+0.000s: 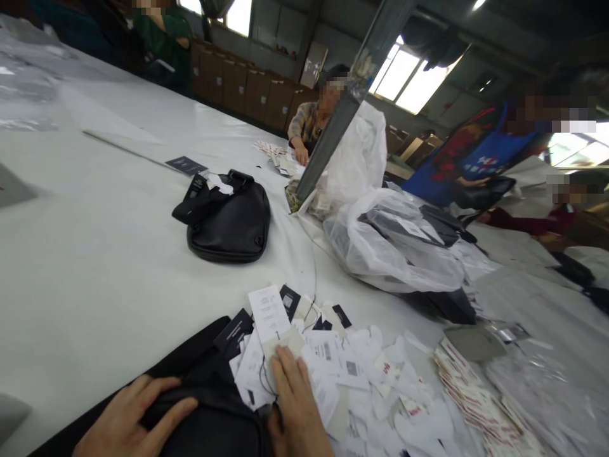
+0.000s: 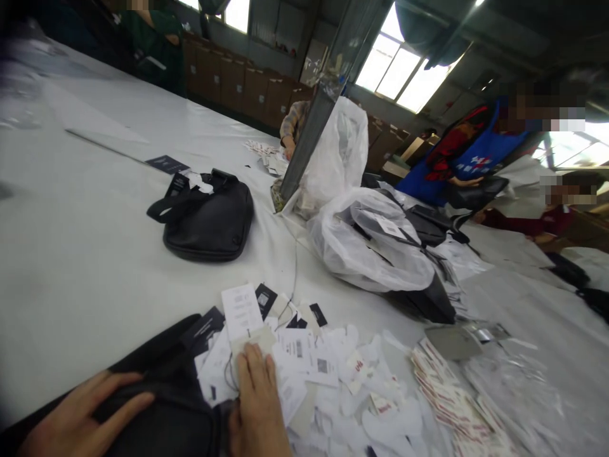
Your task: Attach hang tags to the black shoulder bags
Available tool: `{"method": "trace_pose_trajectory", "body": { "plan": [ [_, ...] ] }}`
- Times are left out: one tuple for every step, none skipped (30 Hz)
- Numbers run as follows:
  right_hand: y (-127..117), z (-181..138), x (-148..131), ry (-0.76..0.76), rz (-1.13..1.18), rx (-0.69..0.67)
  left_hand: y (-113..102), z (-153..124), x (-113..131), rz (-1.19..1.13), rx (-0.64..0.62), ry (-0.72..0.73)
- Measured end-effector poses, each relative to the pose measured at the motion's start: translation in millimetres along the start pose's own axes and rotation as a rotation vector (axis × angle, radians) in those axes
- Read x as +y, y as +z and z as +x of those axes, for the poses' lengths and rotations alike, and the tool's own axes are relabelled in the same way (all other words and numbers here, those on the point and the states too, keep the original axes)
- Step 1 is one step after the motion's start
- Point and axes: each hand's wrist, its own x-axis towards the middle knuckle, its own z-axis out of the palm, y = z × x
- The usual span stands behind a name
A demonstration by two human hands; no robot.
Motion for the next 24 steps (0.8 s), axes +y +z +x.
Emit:
{"method": "trace_pose_trajectory", "body": {
  "plan": [
    [-4.3,-0.5,0.5,-0.017,-0.007,-0.024,-2.8,-2.1,2.8,-0.009,-0.002,-0.017],
    [-8.4,-0.7,0.4,-0.026,-0.013,-0.040,-5.6,-3.8,6.1,-0.018,-0.009,-0.033],
    [-12.6,-0.8,-0.5,-0.031,-0.016,-0.048,-8.5,-5.1,9.7,-0.029,-0.019,-0.043],
    [-17.0,-1.1,-2.5,-0.031,-0.016,-0.045,-11.4,-5.8,13.1,-0.040,-0.030,-0.046],
    [-21.9,-2.2,-5.6,-0.018,-0.010,-0.024,-14.3,-6.2,16.2,-0.053,-0.040,-0.039],
    [-27.3,-4.4,-10.1,0.014,0.008,0.019,-17.3,-6.1,18.7,-0.066,-0.044,-0.026],
    [-33.2,-8.2,-16.1,0.071,0.040,0.082,-20.2,-5.5,20.5,-0.080,-0.043,-0.009],
    [-39.1,-13.9,-23.7,0.162,0.089,0.151,-23.1,-4.7,21.4,-0.097,-0.041,0.010],
    [-44.7,-21.5,-33.0,0.282,0.161,0.212,-26.2,-3.6,21.3,-0.119,-0.045,0.024],
    [-49.3,-30.9,-43.9,0.418,0.259,0.249,-29.5,-2.6,20.2,-0.150,-0.056,0.026],
    [-52.7,-41.9,-56.1,0.549,0.374,0.259,-33.2,-2.0,17.8,-0.194,-0.075,0.021],
    [-54.4,-53.9,-69.3,0.660,0.501,0.239,-37.6,-2.2,14.1,-0.248,-0.093,0.014],
    [-54.5,-66.3,-82.9,0.744,0.624,0.201,-42.7,-3.9,9.2,-0.307,-0.105,0.014],
    [-53.1,-78.4,-96.5,0.798,0.735,0.158,-48.7,-7.6,3.1,-0.359,-0.109,0.025],
    [-50.5,-89.4,-109.7,0.826,0.826,0.120,-55.5,-14.1,-4.2,-0.396,-0.106,0.045],
    [-47.2,-98.8,-121.9,0.837,0.896,0.093,-62.8,-23.7,-12.4,-0.421,-0.097,0.069],
    [-43.5,-106.2,-133.2,0.834,0.954,0.074,-70.3,-36.7,-21.2,-0.435,-0.084,0.089],
    [-40.1,-111.4,-143.3,0.819,1.005,0.065,-77.6,-53.0,-30.4,-0.438,-0.065,0.098],
    [-37.1,-114.6,-152.5,0.797,1.047,0.069,-84.1,-72.1,-39.6,-0.432,-0.041,0.099],
    [-35.0,-116.0,-160.9,0.773,1.083,0.081,-89.6,-93.2,-48.2,-0.416,-0.007,0.091],
    [-33.7,-116.4,-168.8,0.757,1.113,0.104,-93.7,-115.4,-55.8,-0.391,0.030,0.079],
    [-33.5,-116.4,-176.3,0.749,1.139,0.138,-96.4,-137.5,-62.2,-0.360,0.065,0.067],
    [-34.0,-117.0,-183.8,0.745,1.164,0.175,-97.8,-158.6,-67.1,-0.331,0.086,0.057],
    [-35.1,-118.9,-191.3,0.741,1.189,0.212,-98.1,-178.1,-70.3,-0.314,0.087,0.057]
  ]
}}
